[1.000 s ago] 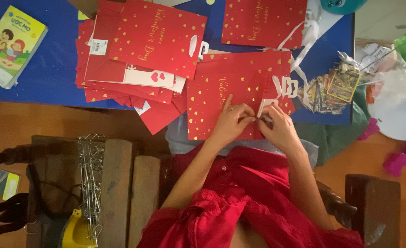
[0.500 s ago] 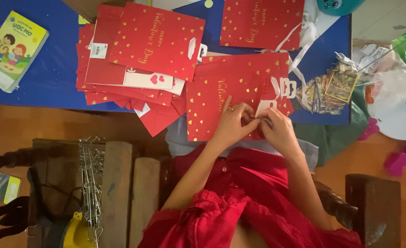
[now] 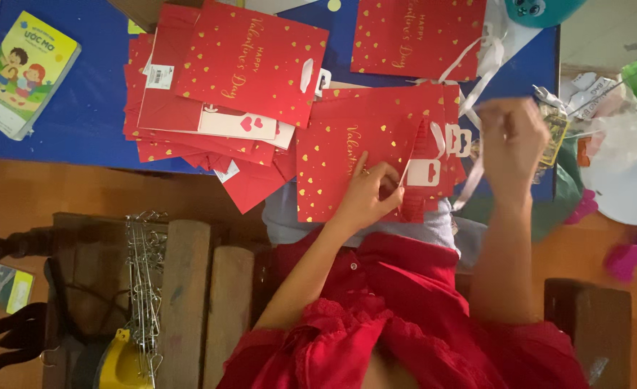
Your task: The person sits at a table with a stack of red Valentine's Day paper gift bags and attaches white ribbon handles to them. They thread the ribbon through the punched handle holes of each bag, pull it through, and set the finished bag on the pile, working through the bags one at a time.
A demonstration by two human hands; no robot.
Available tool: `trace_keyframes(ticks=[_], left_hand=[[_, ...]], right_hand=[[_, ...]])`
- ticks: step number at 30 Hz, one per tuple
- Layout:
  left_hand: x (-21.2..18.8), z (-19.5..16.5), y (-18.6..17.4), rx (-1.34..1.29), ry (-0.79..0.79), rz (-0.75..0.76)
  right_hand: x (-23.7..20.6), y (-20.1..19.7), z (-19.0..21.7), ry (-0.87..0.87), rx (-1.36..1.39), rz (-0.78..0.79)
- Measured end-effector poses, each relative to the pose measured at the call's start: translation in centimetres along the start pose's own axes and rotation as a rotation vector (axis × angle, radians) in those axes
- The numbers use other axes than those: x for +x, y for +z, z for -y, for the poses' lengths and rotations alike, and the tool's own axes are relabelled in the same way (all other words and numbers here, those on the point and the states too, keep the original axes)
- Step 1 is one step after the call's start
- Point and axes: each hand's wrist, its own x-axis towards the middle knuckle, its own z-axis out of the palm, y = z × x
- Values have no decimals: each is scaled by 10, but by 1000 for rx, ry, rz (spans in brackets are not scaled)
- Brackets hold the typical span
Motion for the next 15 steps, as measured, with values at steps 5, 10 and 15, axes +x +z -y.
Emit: trace_keyframes(ticks=[5,10,15], left_hand=[[-1,0,0,15,7,14],[-4,2,3,-50,-22,15],[-6,3,7,-58,1,8]], right_hand=[[29,0,18,-104,158,47],[21,14,11,-174,30,132],[-26,23,-7,-57,57,94]])
